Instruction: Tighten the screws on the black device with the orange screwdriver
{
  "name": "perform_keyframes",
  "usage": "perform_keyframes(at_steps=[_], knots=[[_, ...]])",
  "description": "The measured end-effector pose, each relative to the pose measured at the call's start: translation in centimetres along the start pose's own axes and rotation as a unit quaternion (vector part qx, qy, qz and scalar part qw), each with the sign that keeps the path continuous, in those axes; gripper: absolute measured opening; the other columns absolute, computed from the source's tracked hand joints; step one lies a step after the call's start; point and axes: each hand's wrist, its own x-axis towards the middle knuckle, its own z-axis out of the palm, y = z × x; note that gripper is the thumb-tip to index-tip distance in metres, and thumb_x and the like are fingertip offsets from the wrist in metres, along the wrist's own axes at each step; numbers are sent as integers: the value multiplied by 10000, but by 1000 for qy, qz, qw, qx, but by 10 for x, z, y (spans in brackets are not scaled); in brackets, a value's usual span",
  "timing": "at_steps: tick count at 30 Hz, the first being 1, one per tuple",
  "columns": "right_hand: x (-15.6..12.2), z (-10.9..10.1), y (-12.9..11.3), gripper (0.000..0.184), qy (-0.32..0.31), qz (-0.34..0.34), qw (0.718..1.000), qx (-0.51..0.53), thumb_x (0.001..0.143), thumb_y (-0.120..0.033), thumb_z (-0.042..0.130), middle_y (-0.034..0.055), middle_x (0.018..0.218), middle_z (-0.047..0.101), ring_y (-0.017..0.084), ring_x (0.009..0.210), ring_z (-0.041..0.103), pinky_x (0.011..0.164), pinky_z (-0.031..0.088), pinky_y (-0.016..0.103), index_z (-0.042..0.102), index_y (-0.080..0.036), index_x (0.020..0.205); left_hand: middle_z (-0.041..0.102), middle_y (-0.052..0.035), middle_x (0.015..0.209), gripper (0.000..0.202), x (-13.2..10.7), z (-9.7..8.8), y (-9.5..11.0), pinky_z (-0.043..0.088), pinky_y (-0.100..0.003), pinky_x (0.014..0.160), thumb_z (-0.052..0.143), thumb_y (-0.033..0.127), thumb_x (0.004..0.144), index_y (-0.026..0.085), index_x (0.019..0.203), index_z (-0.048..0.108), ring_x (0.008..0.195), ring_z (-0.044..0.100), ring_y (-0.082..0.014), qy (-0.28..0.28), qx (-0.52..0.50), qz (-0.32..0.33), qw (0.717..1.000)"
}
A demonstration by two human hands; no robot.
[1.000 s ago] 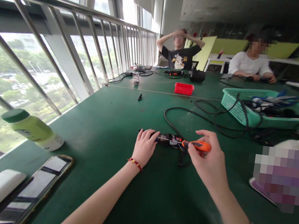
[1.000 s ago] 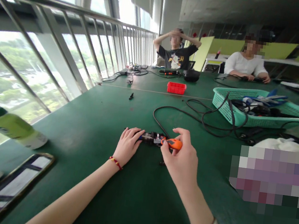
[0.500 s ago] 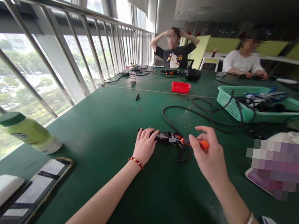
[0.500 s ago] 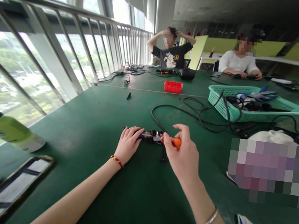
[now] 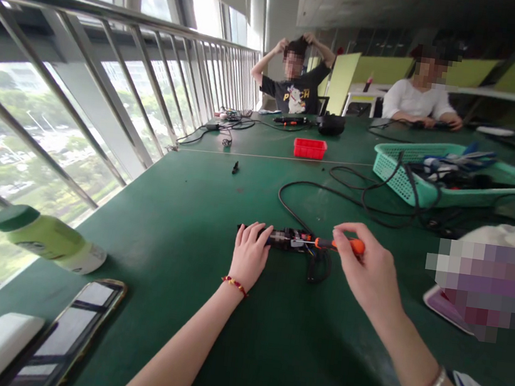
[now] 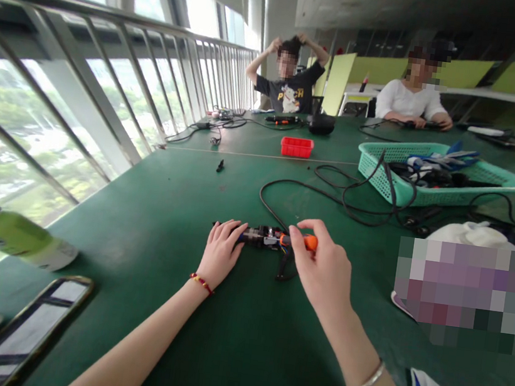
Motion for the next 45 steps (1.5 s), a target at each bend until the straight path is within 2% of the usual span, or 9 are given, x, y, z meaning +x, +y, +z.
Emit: perform_keyframes(at_steps=[6, 11, 13, 19, 26, 32, 38, 41, 45], knots=[[-2, 0, -6, 337, -13, -56, 998, 24, 769, -329, 525, -16, 711, 589, 118, 496, 537, 490, 385, 223, 526, -206, 1083, 557, -90, 1273, 401, -1, 2, -2, 286, -493, 1128, 478, 144, 879, 197, 1276, 505, 1246, 460, -244, 9, 2, 1, 1000], [-1, -3, -8, 353, -1, -41, 997, -64, 806, -538, 477, -38, 448, 471, 151, 412, 489, 428, 293, 233, 610, -222, 888, 558, -85, 1272, 390, 0, 1, 0, 285, -482, 1130, 471, 158, 888, 200, 1275, 508, 1235, 467, -234, 6, 2, -2, 1000], [0, -4, -7, 322, -20, -45, 997, -54, 832, -500, 448, -29, 475, 494, 144, 424, 497, 449, 316, 237, 621, -229, 844, 561, -86, 1267, 385, 1, 0, 0, 282, -484, 1130, 469, 163, 891, 195, 1272, 512, 1238, 463, -236, 2, 0, -6, 1000], [-3, 2, -7, 347, -24, -59, 998, 28, 775, -356, 529, -3, 766, 568, 119, 523, 511, 505, 405, 233, 510, -214, 1091, 561, -74, 1273, 387, 3, 0, -1, 268, -481, 1135, 469, 164, 891, 204, 1273, 517, 1241, 457, -237, -6, -5, -8, 1000], [-7, 2, -8, 355, -47, 13, 999, 5, 879, -519, 366, -37, 500, 483, 144, 450, 482, 464, 335, 239, 574, -232, 887, 563, -75, 1273, 377, 4, -3, 0, 282, -483, 1121, 446, 180, 907, 208, 1276, 516, 1233, 463, -237, -14, 2, -4, 1000], [-2, 4, -2, 326, -1, -3, 997, 76, 773, -370, 526, -8, 682, 567, 129, 514, 518, 510, 418, 239, 530, -204, 1053, 562, -77, 1270, 372, 4, -3, -1, 279, -482, 1121, 450, 181, 907, 208, 1271, 521, 1227, 464, -231, -15, 3, -2, 1000], [5, -3, 0, 372, -12, 17, 1000, 18, 835, -554, 437, -21, 543, 523, 133, 452, 485, 483, 352, 247, 598, -218, 847, 573, -76, 1243, 362, 5, -2, -2, 295, -488, 1108, 454, 192, 905, 222, 1258, 530, 1199, 484, -238, -4, 3, 0, 1000], [5, -4, 2, 274, -8, -1, 999, 33, 821, -427, 482, -12, 635, 578, 136, 502, 523, 516, 380, 245, 584, -217, 966, 576, -74, 1233, 359, 5, -2, -2, 297, -487, 1107, 451, 194, 904, 225, 1252, 533, 1192, 488, -236, 1, 3, 1, 1000], [2, -3, 0, 387, -7, -14, 999, 34, 778, -352, 520, -2, 757, 606, 132, 525, 538, 511, 389, 238, 497, -209, 1137, 574, -83, 1235, 367, 4, -1, -2, 293, -484, 1113, 453, 200, 904, 206, 1263, 528, 1196, 485, -235, 2, 1, 5, 1000]])
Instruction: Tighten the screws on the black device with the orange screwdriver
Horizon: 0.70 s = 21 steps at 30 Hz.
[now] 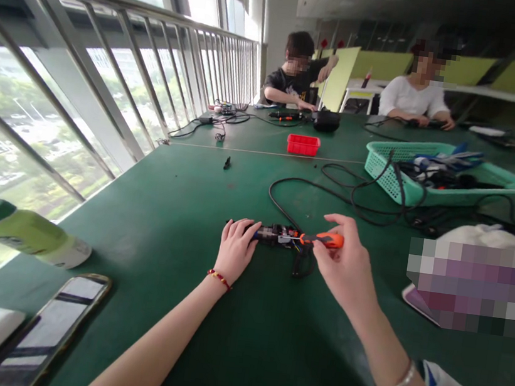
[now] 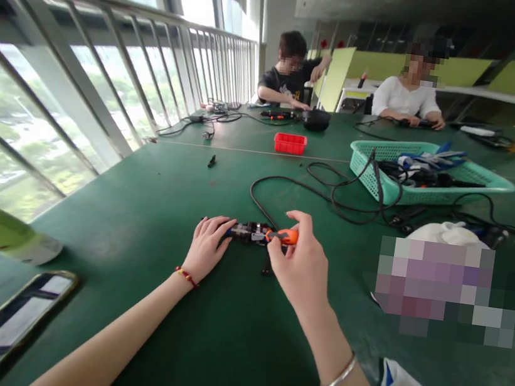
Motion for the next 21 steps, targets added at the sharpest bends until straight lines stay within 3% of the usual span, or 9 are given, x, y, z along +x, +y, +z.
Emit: perform_keyframes(at_steps=[4, 6, 10, 15, 18, 21], knots=[[-3, 0, -4, 358, 1, 16, 996, -87, 843, -522, 449, -18, 556, 549, 162, 502, 526, 504, 347, 249, 598, -226, 980, 561, -89, 1263, 394, -1, 0, 1, 286, -486, 1117, 453, 176, 892, 208, 1278, 522, 1221, 468, -242, -5, 0, 0, 1000], [-5, 0, -5, 336, 3, 5, 997, -76, 853, -489, 439, -16, 565, 551, 156, 501, 525, 509, 352, 249, 602, -220, 970, 554, -90, 1276, 401, -2, 0, 1, 287, -483, 1117, 454, 169, 888, 204, 1282, 519, 1233, 459, -244, -7, 0, 0, 1000], [-6, 2, -7, 381, 9, -28, 999, -15, 793, -354, 502, 0, 751, 591, 126, 517, 531, 524, 393, 241, 510, -188, 1136, 547, -94, 1287, 413, -2, -1, 2, 295, -483, 1113, 449, 170, 890, 207, 1298, 502, 1253, 445, -245, -6, 2, 2, 1000], [-7, 0, -10, 361, -14, -1, 996, -87, 867, -510, 404, -17, 551, 539, 155, 496, 518, 496, 331, 244, 609, -222, 944, 535, -89, 1304, 429, -3, -2, 3, 279, -483, 1123, 453, 161, 883, 207, 1307, 494, 1267, 435, -248, -12, 6, -2, 1000], [-9, 1, -9, 302, -15, -16, 998, -59, 850, -425, 444, -25, 592, 548, 138, 488, 509, 511, 353, 241, 584, -209, 1008, 534, -94, 1308, 430, -3, -1, 4, 281, -489, 1121, 455, 160, 882, 197, 1309, 493, 1265, 434, -250, -14, 6, -1, 1000], [-11, 4, -8, 386, -2, -43, 999, -9, 783, -327, 515, -12, 736, 576, 121, 526, 529, 531, 396, 232, 497, -183, 1141, 537, -93, 1305, 432, -3, 0, 3, 283, -493, 1119, 464, 157, 878, 197, 1307, 494, 1262, 437, -251, -13, 5, -2, 1000]])
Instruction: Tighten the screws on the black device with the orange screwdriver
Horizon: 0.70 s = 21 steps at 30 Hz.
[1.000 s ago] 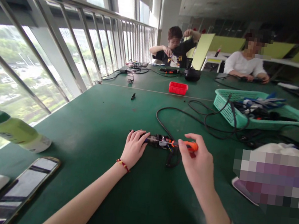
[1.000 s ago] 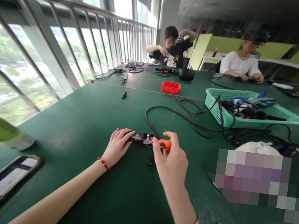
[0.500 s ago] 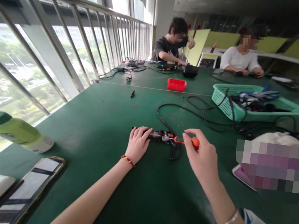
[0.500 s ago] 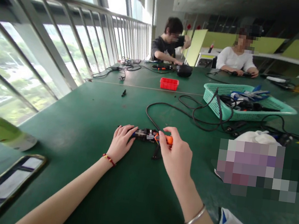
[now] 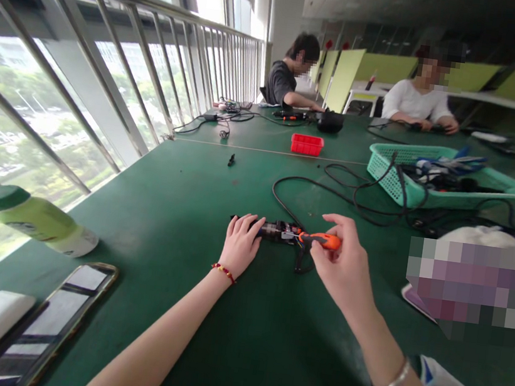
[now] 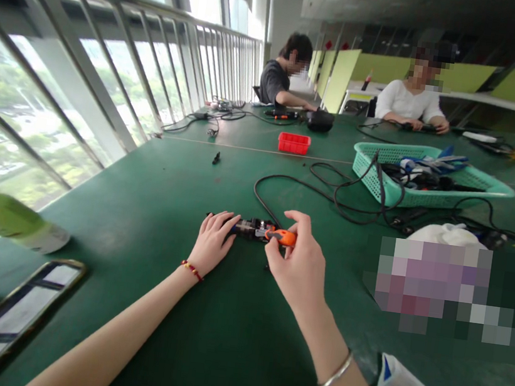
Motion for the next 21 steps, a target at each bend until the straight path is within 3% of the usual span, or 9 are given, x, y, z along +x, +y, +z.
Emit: perform_keyframes(at_steps=[2, 6, 8, 12, 14, 18, 21], knots=[[-2, 2, -1, 394, 1, -2, 1000, -12, 805, -363, 504, -5, 737, 583, 135, 553, 547, 522, 389, 231, 493, -183, 1155, 542, -93, 1298, 429, 0, 1, 0, 283, -495, 1121, 467, 152, 875, 200, 1299, 501, 1258, 442, -251, 3, 1, -2, 1000], [-3, 2, -4, 381, -28, 26, 997, -72, 888, -501, 378, -37, 508, 495, 150, 469, 498, 478, 315, 235, 589, -213, 1021, 549, -96, 1284, 424, 0, 2, 0, 288, -499, 1121, 467, 153, 873, 208, 1291, 509, 1256, 446, -252, 7, 0, -1, 1000], [-2, 1, -4, 347, -34, 24, 998, -49, 878, -473, 410, -48, 515, 484, 136, 450, 478, 477, 321, 232, 574, -212, 1037, 549, -98, 1284, 424, 0, 2, 0, 286, -500, 1121, 467, 150, 872, 201, 1290, 511, 1255, 446, -256, 7, 0, -1, 1000], [-1, 0, -2, 395, -8, 6, 1000, 23, 791, -345, 529, -29, 712, 552, 115, 513, 507, 522, 402, 231, 474, -197, 1152, 552, -96, 1280, 430, 1, 1, 0, 292, -505, 1118, 461, 141, 869, 212, 1290, 512, 1253, 449, -258, 8, -3, 0, 1000], [-1, -1, -2, 391, -6, 9, 1000, 21, 795, -357, 526, -15, 757, 566, 117, 528, 516, 529, 409, 237, 474, -197, 1148, 552, -97, 1278, 429, 1, 0, 1, 294, -505, 1117, 462, 145, 869, 212, 1290, 512, 1253, 449, -257, 9, -5, 1, 1000], [-2, -1, -3, 335, -20, 32, 999, -27, 876, -484, 413, -42, 556, 506, 131, 468, 481, 489, 337, 239, 567, -208, 988, 551, -100, 1282, 428, 1, 0, 0, 288, -500, 1121, 464, 141, 866, 198, 1288, 514, 1258, 444, -257, 5, -5, -1, 1000], [-2, 1, -2, 315, -21, 29, 999, -16, 880, -462, 413, -51, 531, 475, 117, 437, 435, 471, 312, 234, 582, -207, 956, 550, -101, 1282, 432, 0, 1, 0, 281, -498, 1125, 467, 137, 861, 192, 1287, 514, 1257, 445, -258, 5, -4, -2, 1000]])
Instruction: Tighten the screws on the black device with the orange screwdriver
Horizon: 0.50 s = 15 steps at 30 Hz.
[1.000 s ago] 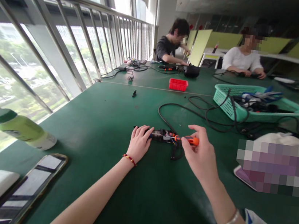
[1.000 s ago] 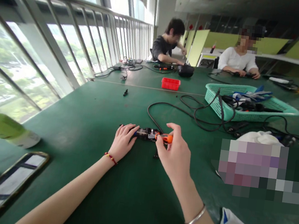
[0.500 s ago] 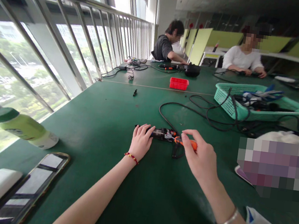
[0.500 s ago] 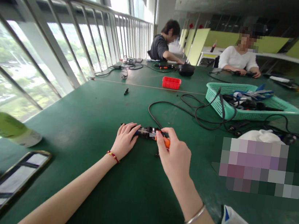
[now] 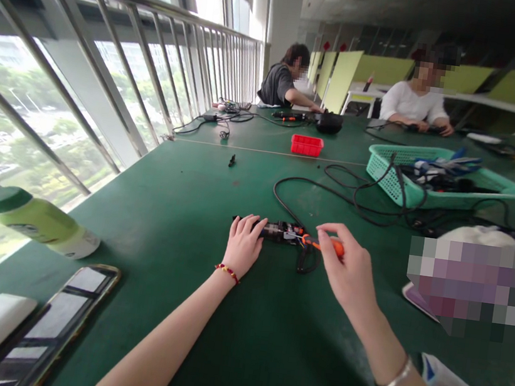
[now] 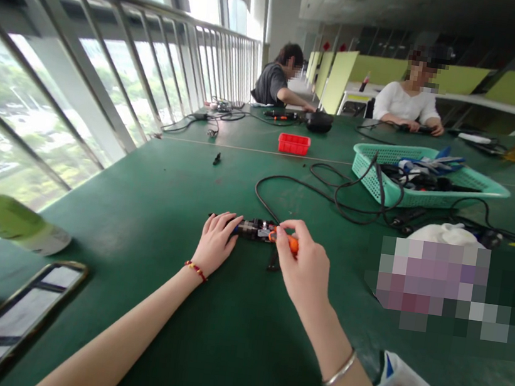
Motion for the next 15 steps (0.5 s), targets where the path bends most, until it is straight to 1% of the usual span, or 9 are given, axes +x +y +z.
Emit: perform_keyframes(at_steps=[1, 3, 5, 6, 7, 9, 11, 13, 15], knots=[[0, 1, 1, 295, 8, -7, 1000, 14, 862, -431, 449, -51, 565, 486, 112, 447, 438, 477, 328, 231, 568, -201, 1003, 549, -102, 1283, 435, 0, 0, 0, 281, -502, 1125, 468, 138, 859, 195, 1288, 514, 1256, 445, -259, 1, 0, 1, 1000], [-1, 2, 2, 337, 31, -20, 999, 37, 814, -367, 515, -38, 665, 524, 107, 492, 469, 510, 377, 227, 522, -189, 1100, 546, -102, 1286, 440, 0, 1, 0, 283, -511, 1122, 468, 139, 855, 202, 1288, 514, 1252, 447, -262, 2, -2, 3, 1000], [-1, 3, 2, 378, 35, -25, 998, 41, 788, -346, 539, -17, 752, 559, 103, 516, 487, 527, 402, 229, 503, -189, 1130, 546, -103, 1284, 444, 0, 1, -1, 282, -516, 1122, 465, 138, 853, 205, 1289, 513, 1251, 447, -263, 3, -2, 4, 1000], [-1, 4, 3, 365, 31, -24, 998, 39, 797, -357, 532, -13, 765, 568, 103, 516, 490, 525, 403, 229, 509, -192, 1122, 546, -104, 1282, 446, 0, 1, 0, 280, -517, 1122, 465, 138, 851, 205, 1289, 513, 1251, 446, -263, 3, -2, 4, 1000], [-1, 4, 3, 332, 28, -22, 999, 34, 816, -381, 515, -18, 736, 567, 103, 505, 485, 520, 396, 228, 525, -196, 1091, 546, -105, 1281, 447, 0, 1, 0, 280, -517, 1122, 466, 138, 850, 204, 1290, 512, 1252, 446, -263, 3, -2, 3, 1000], [-1, 5, 4, 288, 27, -17, 999, 16, 855, -444, 467, -35, 620, 539, 108, 478, 473, 512, 373, 227, 567, -200, 972, 547, -106, 1279, 447, 0, 0, 0, 284, -515, 1120, 469, 140, 850, 200, 1291, 510, 1253, 444, -264, 1, -1, 3, 1000], [-2, 7, 6, 316, 23, -18, 1000, -2, 872, -482, 439, -39, 540, 517, 115, 468, 475, 509, 354, 226, 587, -203, 868, 547, -107, 1280, 444, 0, -1, 1, 287, -508, 1119, 469, 141, 852, 191, 1292, 509, 1254, 443, -266, -2, 2, 3, 1000], [-2, 9, 7, 312, 14, -18, 1000, -1, 872, -471, 445, -29, 554, 551, 116, 467, 485, 498, 344, 226, 597, -199, 872, 546, -106, 1284, 443, 0, -1, 1, 281, -499, 1123, 471, 140, 853, 182, 1293, 507, 1255, 441, -266, -3, 5, 4, 1000], [-2, 12, 7, 288, 20, -22, 999, 12, 882, -428, 438, -11, 609, 595, 117, 490, 508, 507, 355, 227, 601, -192, 899, 546, -103, 1284, 444, 0, 0, 1, 275, -494, 1127, 476, 139, 851, 178, 1293, 507, 1255, 440, -265, -4, 7, 4, 1000]])
